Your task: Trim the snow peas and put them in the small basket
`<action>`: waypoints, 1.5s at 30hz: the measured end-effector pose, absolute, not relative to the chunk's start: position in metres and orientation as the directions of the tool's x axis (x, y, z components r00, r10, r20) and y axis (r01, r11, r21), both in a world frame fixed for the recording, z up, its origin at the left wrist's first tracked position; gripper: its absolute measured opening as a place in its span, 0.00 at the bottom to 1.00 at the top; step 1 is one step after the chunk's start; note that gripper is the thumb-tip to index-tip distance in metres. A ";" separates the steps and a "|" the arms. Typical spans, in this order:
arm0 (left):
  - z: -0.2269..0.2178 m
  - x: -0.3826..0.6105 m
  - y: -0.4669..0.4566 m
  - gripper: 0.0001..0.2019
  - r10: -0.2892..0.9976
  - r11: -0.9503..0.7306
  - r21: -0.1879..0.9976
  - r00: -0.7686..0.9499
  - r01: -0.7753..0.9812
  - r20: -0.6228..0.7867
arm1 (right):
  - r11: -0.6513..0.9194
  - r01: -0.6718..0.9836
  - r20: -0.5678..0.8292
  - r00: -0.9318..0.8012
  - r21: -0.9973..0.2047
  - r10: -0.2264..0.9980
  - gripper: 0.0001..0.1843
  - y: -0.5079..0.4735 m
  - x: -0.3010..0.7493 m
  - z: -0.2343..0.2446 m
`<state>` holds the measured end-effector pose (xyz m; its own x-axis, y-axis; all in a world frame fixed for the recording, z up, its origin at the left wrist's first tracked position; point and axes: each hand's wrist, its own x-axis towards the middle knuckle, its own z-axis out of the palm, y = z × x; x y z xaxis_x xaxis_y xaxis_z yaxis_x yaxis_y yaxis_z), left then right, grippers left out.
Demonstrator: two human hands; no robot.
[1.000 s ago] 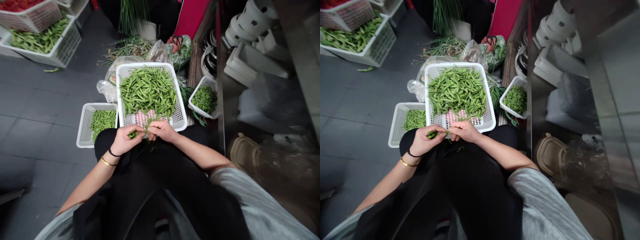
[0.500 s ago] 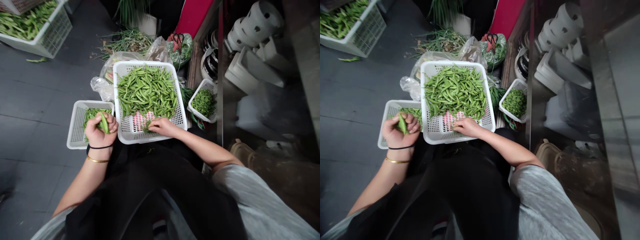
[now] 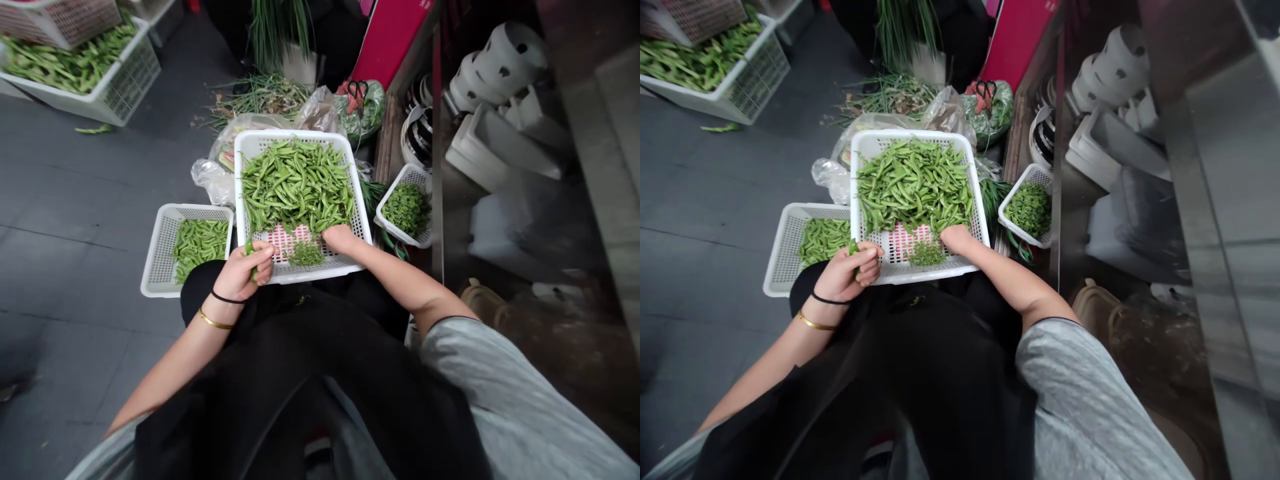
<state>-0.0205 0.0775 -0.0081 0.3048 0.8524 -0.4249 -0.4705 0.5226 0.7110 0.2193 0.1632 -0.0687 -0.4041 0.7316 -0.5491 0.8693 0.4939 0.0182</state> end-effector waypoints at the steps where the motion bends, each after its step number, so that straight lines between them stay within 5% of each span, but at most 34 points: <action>1: -0.008 -0.017 0.076 0.10 0.858 0.514 0.746 0.268 -0.424 -0.438 | 0.472 0.881 -0.527 -0.398 0.007 0.751 0.13 0.163 0.223 -0.062; 3: -0.010 -0.007 0.073 0.13 0.875 0.484 0.814 0.185 -0.322 -0.447 | 0.392 0.908 -0.477 -0.413 -0.149 0.776 0.13 0.158 0.228 -0.049; 5: -0.012 0.003 0.071 0.17 0.895 0.447 0.860 0.128 -0.248 -0.428 | 0.208 0.824 -0.448 -0.477 -0.526 0.756 0.15 0.146 0.227 -0.037; 7: -0.014 0.012 0.069 0.20 0.912 0.410 0.883 0.138 -0.231 -0.387 | -0.103 0.507 -0.415 -0.552 -0.856 0.723 0.15 0.127 0.219 -0.029; 8: -0.014 0.014 0.068 0.20 0.919 0.391 0.890 0.149 -0.235 -0.364 | -0.243 0.336 -0.403 -0.575 -0.910 0.712 0.15 0.117 0.213 -0.027; 12: -0.012 0.016 0.064 0.16 0.933 0.359 0.893 0.136 -0.273 -0.333 | -0.418 0.060 -0.376 -0.568 -0.906 0.732 0.16 0.090 0.191 -0.021; 16: -0.008 0.013 0.057 0.19 0.909 0.412 0.873 0.189 -0.262 -0.372 | -0.343 0.112 -0.340 -0.588 -0.933 0.734 0.18 0.085 0.183 -0.012; 19: -0.004 0.011 0.054 0.17 0.917 0.396 0.874 0.160 -0.280 -0.365 | -0.124 0.303 -0.276 -0.533 -0.945 0.800 0.20 0.079 0.182 -0.005; 22: -0.001 0.010 0.052 0.15 0.936 0.353 0.865 0.115 -0.358 -0.334 | 0.239 0.487 -0.032 -0.484 -0.840 0.874 0.18 0.064 0.181 0.002; 26: -0.002 0.008 0.050 0.14 0.932 0.361 0.841 0.145 -0.403 -0.331 | 0.541 0.637 0.176 -0.544 -0.549 0.820 0.19 0.049 0.182 0.009; 28: -0.004 0.007 0.049 0.14 0.911 0.409 0.834 0.209 -0.370 -0.354 | 0.592 0.581 0.165 -0.622 -0.559 0.766 0.19 0.047 0.182 0.012; 33: -0.004 0.003 0.045 0.15 0.844 0.482 0.842 0.389 -0.244 -0.370 | 0.438 0.226 0.110 -0.777 -0.870 0.620 0.14 0.050 0.182 0.014; 37: 0.000 -0.004 0.045 0.14 0.809 0.501 0.830 0.474 -0.246 -0.347 | 0.048 0.201 -0.076 -0.565 -0.978 0.822 0.17 0.063 0.202 0.014; 39: 0.000 -0.007 0.046 0.14 0.784 0.530 0.813 0.505 -0.241 -0.361 | -0.014 0.191 -0.088 -0.388 -0.982 0.917 0.20 0.072 0.216 0.017; 42: 0.000 -0.009 0.048 0.12 0.749 0.566 0.794 0.541 -0.223 -0.382 | 0.167 0.336 0.072 -0.277 -0.927 0.958 0.20 0.079 0.227 0.026; 45: 0.000 -0.008 0.048 0.12 0.714 0.584 0.790 0.582 -0.189 -0.389 | 0.503 0.555 0.226 -0.493 -0.663 0.840 0.18 0.074 0.218 0.034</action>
<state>-0.0085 0.0481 -0.0002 0.5817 0.7144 -0.3889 -0.1887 0.5836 0.7898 0.2184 0.0742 0.0340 -0.4932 0.8402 0.2255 0.5546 0.5034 -0.6626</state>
